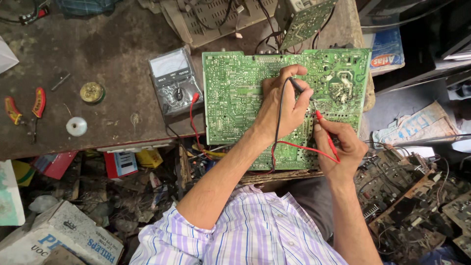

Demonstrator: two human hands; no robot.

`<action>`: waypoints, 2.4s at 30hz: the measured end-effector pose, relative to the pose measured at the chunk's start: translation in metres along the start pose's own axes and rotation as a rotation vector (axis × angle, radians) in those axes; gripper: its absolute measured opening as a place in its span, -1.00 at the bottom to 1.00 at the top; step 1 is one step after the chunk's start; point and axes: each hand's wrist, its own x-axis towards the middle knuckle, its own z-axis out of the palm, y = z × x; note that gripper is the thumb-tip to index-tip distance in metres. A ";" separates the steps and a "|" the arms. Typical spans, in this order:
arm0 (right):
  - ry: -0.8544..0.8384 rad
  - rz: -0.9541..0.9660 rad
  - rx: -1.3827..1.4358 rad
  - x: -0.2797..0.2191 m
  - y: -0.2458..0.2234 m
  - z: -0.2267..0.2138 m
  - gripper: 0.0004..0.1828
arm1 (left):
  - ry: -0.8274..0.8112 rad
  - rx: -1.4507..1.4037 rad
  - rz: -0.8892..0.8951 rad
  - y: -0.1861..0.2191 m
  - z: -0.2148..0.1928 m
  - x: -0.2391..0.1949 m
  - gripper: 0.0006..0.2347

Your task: The person uses a multimeter with red and black probes to test various points on a green circuit board. They systematically move the probes across different solder joints and traces on the board's surface.

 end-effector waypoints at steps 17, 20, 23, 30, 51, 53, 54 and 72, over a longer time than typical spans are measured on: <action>0.014 -0.026 -0.009 0.001 0.000 0.001 -0.88 | 0.083 -0.002 0.020 -0.003 0.005 -0.003 -0.82; 0.012 -0.007 0.001 0.002 -0.001 0.001 -0.88 | 0.062 -0.047 -0.032 -0.003 0.005 -0.003 -0.78; 0.008 -0.017 0.001 0.002 -0.002 0.001 -0.88 | 0.052 -0.062 -0.044 -0.003 0.004 -0.003 -0.79; 0.018 -0.010 0.021 0.002 -0.002 0.002 -0.88 | 0.041 -0.021 -0.018 -0.003 0.005 -0.003 -0.80; 0.008 -0.015 -0.005 0.002 -0.002 0.001 -0.88 | 0.031 -0.011 -0.003 0.000 0.001 -0.002 -0.83; 0.007 -0.016 -0.008 0.002 -0.002 0.001 -0.88 | 0.033 -0.014 -0.005 0.001 0.001 -0.003 -0.84; 0.007 -0.017 -0.009 0.002 -0.002 0.001 -0.87 | 0.035 -0.010 -0.006 0.001 0.001 -0.002 -0.85; 0.206 0.077 0.166 -0.066 -0.012 -0.028 -0.86 | 0.066 -0.137 -0.267 0.050 -0.073 -0.063 -0.90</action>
